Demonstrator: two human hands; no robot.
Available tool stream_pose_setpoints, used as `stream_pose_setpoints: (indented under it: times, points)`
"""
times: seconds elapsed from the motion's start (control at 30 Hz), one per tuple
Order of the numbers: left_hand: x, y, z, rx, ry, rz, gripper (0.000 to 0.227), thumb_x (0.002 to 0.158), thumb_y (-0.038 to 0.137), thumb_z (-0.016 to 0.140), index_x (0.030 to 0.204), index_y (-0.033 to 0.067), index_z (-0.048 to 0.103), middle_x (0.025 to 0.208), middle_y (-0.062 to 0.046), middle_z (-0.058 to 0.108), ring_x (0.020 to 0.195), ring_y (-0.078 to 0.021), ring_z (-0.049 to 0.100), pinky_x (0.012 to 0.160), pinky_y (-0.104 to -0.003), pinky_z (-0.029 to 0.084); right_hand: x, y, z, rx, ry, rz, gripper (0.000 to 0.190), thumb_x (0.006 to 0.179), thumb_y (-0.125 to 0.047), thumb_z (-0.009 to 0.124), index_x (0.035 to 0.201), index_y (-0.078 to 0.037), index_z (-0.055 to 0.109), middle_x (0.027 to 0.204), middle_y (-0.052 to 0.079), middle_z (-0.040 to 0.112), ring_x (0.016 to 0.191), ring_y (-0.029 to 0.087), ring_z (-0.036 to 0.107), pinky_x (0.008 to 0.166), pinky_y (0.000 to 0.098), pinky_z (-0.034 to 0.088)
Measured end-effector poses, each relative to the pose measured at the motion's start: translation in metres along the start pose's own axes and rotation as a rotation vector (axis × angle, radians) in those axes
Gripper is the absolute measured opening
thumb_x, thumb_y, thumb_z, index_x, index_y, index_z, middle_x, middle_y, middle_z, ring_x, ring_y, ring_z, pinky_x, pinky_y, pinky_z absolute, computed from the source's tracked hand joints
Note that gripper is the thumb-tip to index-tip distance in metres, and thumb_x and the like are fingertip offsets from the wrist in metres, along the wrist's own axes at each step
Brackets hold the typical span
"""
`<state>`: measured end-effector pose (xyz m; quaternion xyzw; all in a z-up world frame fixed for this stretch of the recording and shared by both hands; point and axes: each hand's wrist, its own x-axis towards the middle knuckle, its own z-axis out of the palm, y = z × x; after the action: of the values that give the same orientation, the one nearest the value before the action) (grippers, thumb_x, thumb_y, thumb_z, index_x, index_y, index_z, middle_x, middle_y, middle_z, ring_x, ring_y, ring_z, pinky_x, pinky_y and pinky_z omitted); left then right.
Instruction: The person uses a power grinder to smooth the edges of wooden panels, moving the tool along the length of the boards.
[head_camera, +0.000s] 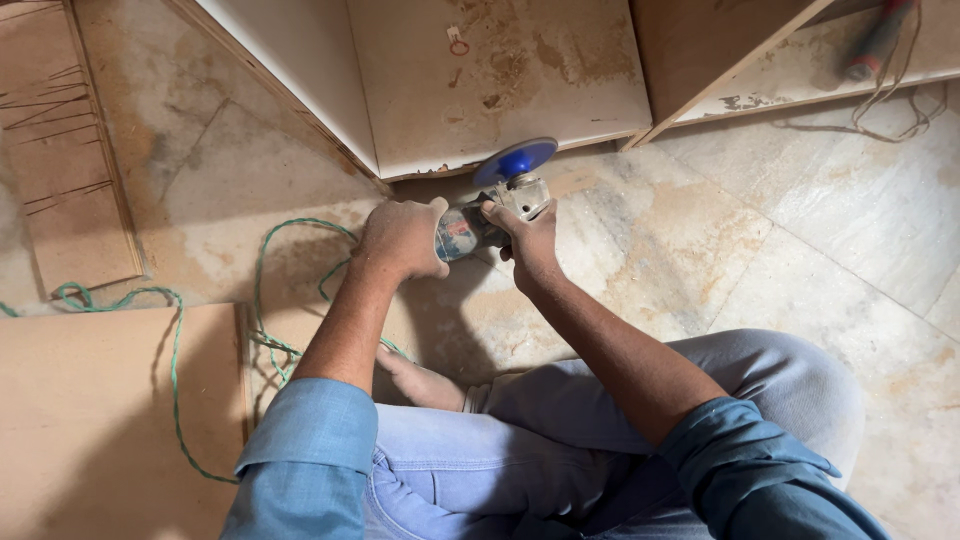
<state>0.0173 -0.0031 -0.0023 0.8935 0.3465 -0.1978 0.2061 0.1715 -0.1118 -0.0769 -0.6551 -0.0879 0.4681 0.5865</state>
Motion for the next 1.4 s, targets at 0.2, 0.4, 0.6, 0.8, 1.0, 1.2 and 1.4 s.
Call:
stream_pose_setpoints:
  times: [0.2, 0.4, 0.6, 0.8, 1.0, 1.2, 1.4]
  points:
    - [0.002, 0.001, 0.003, -0.002, 0.033, 0.005, 0.065, 0.055, 0.034, 0.092, 0.108, 0.0095, 0.062, 0.089, -0.016, 0.075, 0.088, -0.0358, 0.074, 0.08, -0.047, 0.059, -0.002, -0.001, -0.001, -0.005, 0.001, -0.051, 0.063, 0.074, -0.021, 0.084, 0.119, -0.006, 0.042, 0.089, 0.008, 0.063, 0.062, 0.012, 0.062, 0.038, 0.0248, 0.042]
    - [0.008, 0.005, 0.006, 0.001, 0.034, 0.011, 0.067, 0.056, 0.036, 0.092, 0.109, 0.0098, 0.061, 0.09, -0.016, 0.075, 0.089, -0.0361, 0.074, 0.079, -0.048, 0.059, 0.001, -0.001, -0.008, 0.016, -0.053, -0.087, 0.058, 0.075, -0.02, 0.083, 0.119, -0.002, 0.049, 0.088, 0.01, 0.063, 0.06, 0.012, 0.06, 0.037, 0.0246, 0.04]
    - [0.007, 0.002, 0.007, -0.011, 0.032, 0.018, 0.066, 0.054, 0.036, 0.092, 0.107, 0.0098, 0.062, 0.09, -0.016, 0.075, 0.089, -0.0368, 0.074, 0.08, -0.049, 0.059, 0.003, 0.001, -0.008, -0.005, -0.016, -0.046, 0.063, 0.075, -0.021, 0.084, 0.119, -0.007, 0.041, 0.09, 0.009, 0.063, 0.064, 0.011, 0.062, 0.038, 0.0249, 0.042]
    - [-0.003, 0.0, 0.001, -0.011, -0.046, -0.036, 0.068, 0.055, 0.036, 0.093, 0.109, 0.0106, 0.062, 0.092, -0.015, 0.075, 0.09, -0.0339, 0.074, 0.083, -0.047, 0.059, 0.0, 0.006, -0.003, 0.01, -0.084, -0.077, 0.061, 0.076, -0.019, 0.084, 0.119, -0.003, 0.043, 0.091, 0.01, 0.064, 0.065, 0.011, 0.063, 0.038, 0.0252, 0.044]
    - [-0.008, -0.005, -0.002, 0.006, -0.045, -0.03, 0.068, 0.055, 0.034, 0.093, 0.11, 0.01, 0.062, 0.092, -0.015, 0.075, 0.091, -0.0343, 0.073, 0.082, -0.047, 0.059, 0.0, 0.01, 0.003, -0.003, -0.071, -0.033, 0.06, 0.076, -0.019, 0.083, 0.118, -0.005, 0.043, 0.09, 0.009, 0.063, 0.064, 0.01, 0.062, 0.039, 0.0247, 0.045]
    - [0.008, 0.006, 0.002, 0.025, 0.04, 0.028, 0.064, 0.058, 0.037, 0.091, 0.108, 0.0096, 0.062, 0.089, -0.017, 0.075, 0.089, -0.037, 0.073, 0.079, -0.049, 0.058, 0.002, 0.0, -0.006, 0.063, 0.007, -0.053, 0.06, 0.074, -0.019, 0.084, 0.117, -0.008, 0.043, 0.086, 0.006, 0.063, 0.061, 0.011, 0.061, 0.037, 0.0247, 0.039]
    - [0.012, 0.012, 0.008, -0.01, 0.106, 0.044, 0.063, 0.059, 0.036, 0.09, 0.108, 0.0081, 0.062, 0.089, -0.017, 0.075, 0.087, -0.0371, 0.074, 0.076, -0.049, 0.059, 0.007, -0.001, -0.014, 0.071, 0.014, -0.066, 0.059, 0.075, -0.018, 0.083, 0.119, -0.005, 0.047, 0.082, 0.008, 0.063, 0.056, 0.012, 0.058, 0.036, 0.0251, 0.037]
